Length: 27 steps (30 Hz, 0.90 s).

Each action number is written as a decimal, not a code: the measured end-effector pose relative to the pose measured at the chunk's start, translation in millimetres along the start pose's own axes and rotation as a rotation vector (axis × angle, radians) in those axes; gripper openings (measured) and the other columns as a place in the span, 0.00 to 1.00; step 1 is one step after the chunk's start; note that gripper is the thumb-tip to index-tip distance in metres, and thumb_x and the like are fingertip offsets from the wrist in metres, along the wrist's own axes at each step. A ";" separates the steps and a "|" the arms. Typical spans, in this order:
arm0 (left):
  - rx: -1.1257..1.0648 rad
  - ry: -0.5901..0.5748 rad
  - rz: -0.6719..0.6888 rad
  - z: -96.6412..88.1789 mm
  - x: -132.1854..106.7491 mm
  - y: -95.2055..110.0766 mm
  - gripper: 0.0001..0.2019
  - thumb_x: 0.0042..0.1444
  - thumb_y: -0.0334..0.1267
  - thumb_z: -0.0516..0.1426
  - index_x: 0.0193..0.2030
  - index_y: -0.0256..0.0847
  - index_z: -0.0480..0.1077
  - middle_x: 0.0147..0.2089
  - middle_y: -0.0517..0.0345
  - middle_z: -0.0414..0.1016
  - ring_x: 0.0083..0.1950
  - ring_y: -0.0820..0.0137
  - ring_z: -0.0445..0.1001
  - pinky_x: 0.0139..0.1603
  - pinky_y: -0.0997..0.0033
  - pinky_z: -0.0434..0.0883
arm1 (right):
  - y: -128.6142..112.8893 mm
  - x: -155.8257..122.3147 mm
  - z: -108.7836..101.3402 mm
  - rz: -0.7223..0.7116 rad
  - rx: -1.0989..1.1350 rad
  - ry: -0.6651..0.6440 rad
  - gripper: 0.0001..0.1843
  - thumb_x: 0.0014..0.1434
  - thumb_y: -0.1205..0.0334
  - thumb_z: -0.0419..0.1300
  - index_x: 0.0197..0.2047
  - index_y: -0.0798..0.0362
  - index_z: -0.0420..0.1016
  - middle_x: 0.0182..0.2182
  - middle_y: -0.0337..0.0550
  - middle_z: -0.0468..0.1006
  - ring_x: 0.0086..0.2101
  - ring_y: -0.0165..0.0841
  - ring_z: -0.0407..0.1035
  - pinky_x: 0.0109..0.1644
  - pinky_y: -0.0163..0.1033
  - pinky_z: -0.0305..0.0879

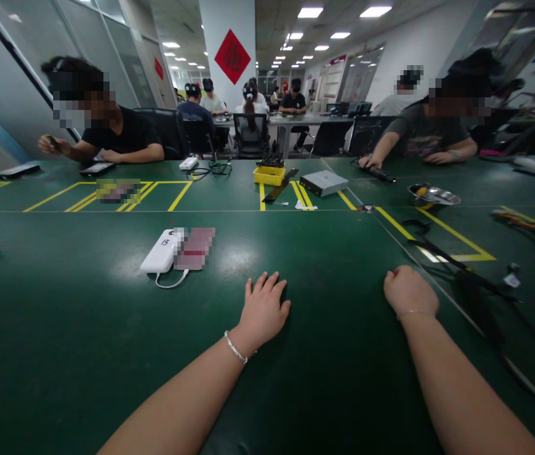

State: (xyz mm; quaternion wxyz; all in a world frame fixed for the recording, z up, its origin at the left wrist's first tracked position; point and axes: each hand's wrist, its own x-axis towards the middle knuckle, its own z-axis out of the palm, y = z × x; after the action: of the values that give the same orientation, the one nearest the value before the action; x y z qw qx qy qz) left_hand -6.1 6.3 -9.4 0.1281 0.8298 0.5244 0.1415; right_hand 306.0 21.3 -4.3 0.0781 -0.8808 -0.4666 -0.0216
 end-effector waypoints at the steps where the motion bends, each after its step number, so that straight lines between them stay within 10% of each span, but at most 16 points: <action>1: -0.004 0.003 -0.005 -0.6 0.2 -0.1 0.22 0.57 0.44 0.46 0.58 0.44 0.57 0.64 0.54 0.54 0.65 0.57 0.46 0.62 0.44 0.44 | -0.7 -0.4 -0.6 -0.007 -0.006 -0.001 0.21 0.57 0.55 0.42 0.41 0.58 0.69 0.37 0.58 0.72 0.37 0.47 0.69 0.34 0.48 0.65; 14: -0.030 0.000 0.008 1.8 3.8 -3.7 0.21 0.56 0.42 0.48 0.56 0.44 0.60 0.63 0.53 0.55 0.65 0.57 0.47 0.62 0.46 0.43 | -0.7 -19.4 0.9 -0.032 -0.022 0.074 0.25 0.57 0.60 0.42 0.54 0.61 0.64 0.43 0.60 0.69 0.42 0.46 0.66 0.41 0.47 0.62; 27: -0.049 -0.007 0.044 -0.3 -1.6 -4.6 0.20 0.55 0.41 0.49 0.55 0.45 0.61 0.63 0.54 0.57 0.64 0.58 0.50 0.62 0.47 0.44 | 5.4 -25.1 -3.6 0.013 0.076 0.045 0.22 0.55 0.57 0.43 0.44 0.56 0.72 0.40 0.55 0.69 0.37 0.43 0.67 0.37 0.46 0.63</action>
State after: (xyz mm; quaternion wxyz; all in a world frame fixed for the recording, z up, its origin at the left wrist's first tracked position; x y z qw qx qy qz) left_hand -10.7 6.7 -11.0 0.1471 0.8382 0.5019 0.1544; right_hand 296.4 -2.7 -4.1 0.1222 -0.8793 -0.4596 -0.0234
